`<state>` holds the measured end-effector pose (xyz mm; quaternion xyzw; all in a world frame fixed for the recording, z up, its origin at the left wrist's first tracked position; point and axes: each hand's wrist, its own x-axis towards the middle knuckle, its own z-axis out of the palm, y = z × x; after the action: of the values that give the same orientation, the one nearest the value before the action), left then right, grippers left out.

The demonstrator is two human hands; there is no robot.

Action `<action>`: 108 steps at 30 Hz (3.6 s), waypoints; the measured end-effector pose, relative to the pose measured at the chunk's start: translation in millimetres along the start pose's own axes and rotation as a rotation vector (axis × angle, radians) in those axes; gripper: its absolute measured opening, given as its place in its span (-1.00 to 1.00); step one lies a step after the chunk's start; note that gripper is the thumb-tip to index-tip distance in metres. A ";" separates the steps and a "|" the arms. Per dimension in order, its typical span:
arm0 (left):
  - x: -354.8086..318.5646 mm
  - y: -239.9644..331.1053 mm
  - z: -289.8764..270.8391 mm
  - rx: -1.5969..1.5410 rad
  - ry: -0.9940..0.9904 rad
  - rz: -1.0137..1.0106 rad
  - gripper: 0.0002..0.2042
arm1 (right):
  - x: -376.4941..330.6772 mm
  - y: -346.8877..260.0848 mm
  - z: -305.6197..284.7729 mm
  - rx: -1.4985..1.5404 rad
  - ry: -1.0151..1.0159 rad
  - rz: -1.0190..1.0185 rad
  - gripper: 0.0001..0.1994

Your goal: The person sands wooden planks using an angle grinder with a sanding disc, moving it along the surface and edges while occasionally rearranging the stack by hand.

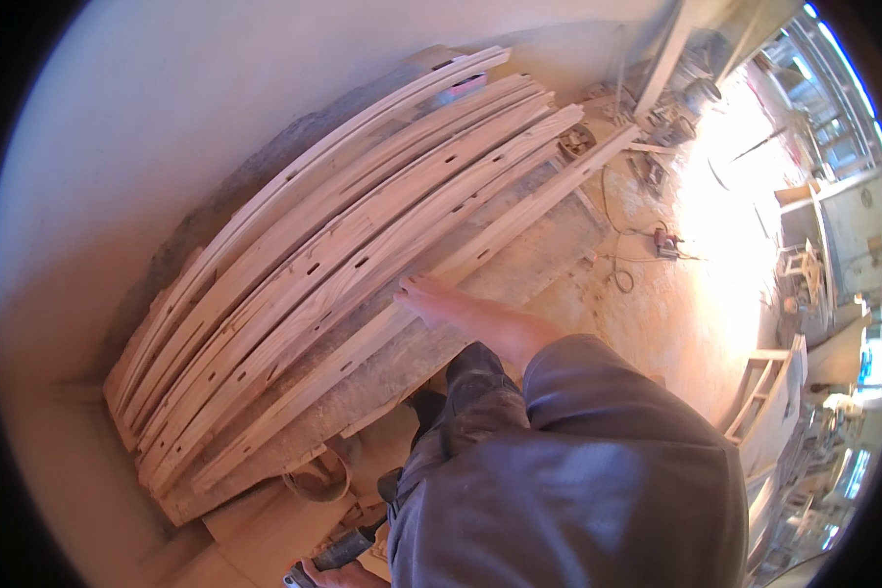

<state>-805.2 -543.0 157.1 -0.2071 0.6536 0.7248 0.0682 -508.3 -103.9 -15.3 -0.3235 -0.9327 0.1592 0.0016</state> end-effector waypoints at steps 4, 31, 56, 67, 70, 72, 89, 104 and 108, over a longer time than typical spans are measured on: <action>-38.8 3.9 -1.1 -0.055 0.166 -0.007 -0.69 | 17.6 19.1 6.6 -0.046 -0.129 -0.043 -0.44; -114.8 -69.0 -58.2 -0.464 0.504 -0.093 -0.76 | 259.0 2.9 -205.7 0.024 -0.209 -0.104 -0.33; -93.3 -60.4 -44.8 -0.412 0.555 -0.135 -0.74 | 462.6 -17.3 -130.3 -0.152 -0.226 -0.210 -0.51; -96.0 -60.0 -51.2 -0.358 0.543 -0.117 -0.77 | 495.0 -9.4 -140.8 -0.252 -0.351 -0.251 -0.58; -95.4 -57.8 -50.0 -0.319 0.544 -0.136 -0.78 | 486.9 -4.0 -139.2 -0.208 -0.256 -0.269 -0.55; -96.1 -53.6 -44.9 -0.301 0.541 -0.143 -0.78 | 470.7 -12.3 -143.8 -0.149 -0.214 -0.227 -0.52; -69.0 -49.5 7.5 -0.280 0.375 -0.208 -0.79 | 315.2 75.5 -77.3 -0.015 -0.162 -0.138 -0.01; -88.3 -59.8 -8.2 -0.339 0.411 -0.174 -0.79 | 358.3 61.5 -110.6 -0.131 -0.513 -0.065 0.00; -87.4 -67.6 -18.2 -0.329 0.478 -0.182 -0.77 | 354.4 86.8 -94.6 -0.146 -0.385 -0.137 -0.04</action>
<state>-697.3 -536.5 127.9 -0.4377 0.5037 0.7426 -0.0574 -726.2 202.4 13.2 -0.2222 -0.9447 0.1495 -0.1891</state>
